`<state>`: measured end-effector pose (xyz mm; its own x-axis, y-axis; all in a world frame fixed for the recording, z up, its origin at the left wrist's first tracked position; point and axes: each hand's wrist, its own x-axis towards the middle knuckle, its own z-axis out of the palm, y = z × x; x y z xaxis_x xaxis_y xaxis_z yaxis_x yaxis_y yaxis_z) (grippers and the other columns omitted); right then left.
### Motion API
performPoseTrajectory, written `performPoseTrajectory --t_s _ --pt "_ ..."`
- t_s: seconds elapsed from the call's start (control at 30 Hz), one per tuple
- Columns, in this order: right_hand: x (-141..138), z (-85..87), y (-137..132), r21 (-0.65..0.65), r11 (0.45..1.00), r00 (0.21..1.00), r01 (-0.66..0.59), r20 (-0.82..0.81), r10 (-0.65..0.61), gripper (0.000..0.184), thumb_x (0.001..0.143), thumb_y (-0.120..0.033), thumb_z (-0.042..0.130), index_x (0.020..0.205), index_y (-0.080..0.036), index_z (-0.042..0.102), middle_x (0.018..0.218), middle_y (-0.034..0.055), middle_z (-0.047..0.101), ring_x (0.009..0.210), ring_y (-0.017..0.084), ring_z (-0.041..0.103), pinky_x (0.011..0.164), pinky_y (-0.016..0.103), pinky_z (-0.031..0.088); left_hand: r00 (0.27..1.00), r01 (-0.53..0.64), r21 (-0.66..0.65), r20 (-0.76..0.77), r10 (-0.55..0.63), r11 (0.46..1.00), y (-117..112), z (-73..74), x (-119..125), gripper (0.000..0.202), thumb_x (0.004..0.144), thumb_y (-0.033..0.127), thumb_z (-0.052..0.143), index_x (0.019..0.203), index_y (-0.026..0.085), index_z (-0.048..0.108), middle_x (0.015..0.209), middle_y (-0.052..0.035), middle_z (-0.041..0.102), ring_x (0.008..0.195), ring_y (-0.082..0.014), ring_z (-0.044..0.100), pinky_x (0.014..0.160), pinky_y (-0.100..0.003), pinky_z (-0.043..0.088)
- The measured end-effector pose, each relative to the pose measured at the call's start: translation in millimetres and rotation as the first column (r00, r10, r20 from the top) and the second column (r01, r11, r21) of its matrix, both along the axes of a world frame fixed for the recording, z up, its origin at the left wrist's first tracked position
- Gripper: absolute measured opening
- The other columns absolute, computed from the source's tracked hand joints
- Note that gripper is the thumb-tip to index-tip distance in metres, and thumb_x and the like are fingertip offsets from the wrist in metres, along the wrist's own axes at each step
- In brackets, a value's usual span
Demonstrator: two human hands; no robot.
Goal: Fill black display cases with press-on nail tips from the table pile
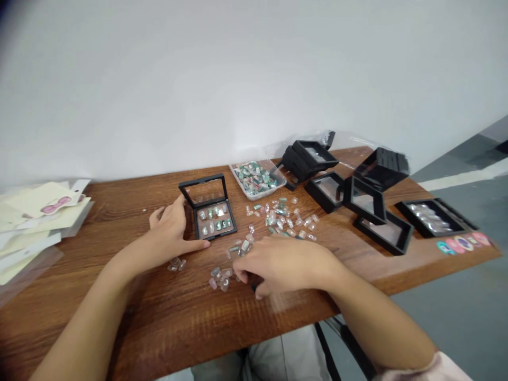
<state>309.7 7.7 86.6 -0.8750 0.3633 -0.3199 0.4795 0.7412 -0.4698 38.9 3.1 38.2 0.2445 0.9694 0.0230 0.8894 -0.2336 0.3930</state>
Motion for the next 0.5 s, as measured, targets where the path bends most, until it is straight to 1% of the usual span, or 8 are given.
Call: performPoseTrajectory --t_s 0.17,0.27,0.33,0.4,0.47,0.5 --pt "-3 2.0 7 0.038 0.999 0.999 0.038 -0.002 -0.038 0.014 0.079 -0.022 0.076 0.089 -0.024 0.067 0.075 -0.0043 0.065 0.069 0.015 0.058 0.058 0.025 0.032 1.0 0.008 -0.003 0.002 -0.008 1.0 1 -1.4 -1 0.11 0.074 0.059 0.071 0.153 0.025 0.004 0.141 -0.0172 0.045 0.135 -0.0407 0.037 0.11 -0.062 0.016" --pt "-4 6.1 13 0.026 0.997 0.995 0.067 -0.081 -0.065 0.006 0.084 -0.021 0.072 0.088 -0.023 0.067 0.072 -0.0052 0.064 0.067 0.012 0.057 0.059 0.024 0.034 1.0 0.003 0.002 0.012 -0.003 1.0 1 -1.4 0 0.11 0.073 0.058 0.072 0.153 0.026 0.004 0.143 -0.0164 0.043 0.134 -0.0401 0.038 0.11 -0.061 0.017" --pt "-4 8.2 17 0.057 0.99 0.98 0.128 -0.163 -0.118 0.003 0.088 -0.021 0.068 0.087 -0.022 0.066 0.075 -0.0051 0.066 0.068 0.011 0.058 0.062 0.023 0.036 1.0 0.006 -0.004 0.018 -0.006 1.0 1 0.1 0 0.107 0.073 0.057 0.072 0.152 0.027 0.006 0.143 -0.0149 0.043 0.134 -0.0398 0.038 0.11 -0.061 0.018" --pt "-3 8.0 21 0.163 0.962 0.959 0.218 -0.218 -0.181 0.004 0.09 -0.022 0.065 0.087 -0.021 0.065 0.082 -0.0031 0.068 0.072 0.012 0.06 0.064 0.024 0.037 1.0 0.007 -0.009 0.023 -0.006 1.0 1 2.0 1 0.105 0.072 0.055 0.072 0.151 0.028 0.009 0.143 -0.0135 0.043 0.133 -0.0398 0.039 0.109 -0.061 0.018" --pt "-2 5.0 26 0.329 0.898 0.949 0.292 -0.216 -0.23 0.007 0.092 -0.023 0.063 0.087 -0.02 0.066 0.087 0.0003 0.069 0.075 0.014 0.061 0.064 0.025 0.036 1.0 0.006 -0.008 0.023 -0.006 1.0 1 2.9 2 0.103 0.073 0.055 0.072 0.151 0.029 0.01 0.144 -0.0127 0.043 0.132 -0.0398 0.039 0.109 -0.061 0.019" --pt "-2 2.9 27 0.406 0.861 0.949 0.306 -0.201 -0.243 0.009 0.093 -0.023 0.061 0.087 -0.02 0.067 0.087 0.0018 0.069 0.076 0.015 0.062 0.064 0.026 0.036 1.0 0.006 -0.005 0.023 -0.006 1.0 1 2.8 2 0.103 0.073 0.055 0.072 0.151 0.029 0.01 0.144 -0.0127 0.043 0.132 -0.0398 0.04 0.109 -0.061 0.019"
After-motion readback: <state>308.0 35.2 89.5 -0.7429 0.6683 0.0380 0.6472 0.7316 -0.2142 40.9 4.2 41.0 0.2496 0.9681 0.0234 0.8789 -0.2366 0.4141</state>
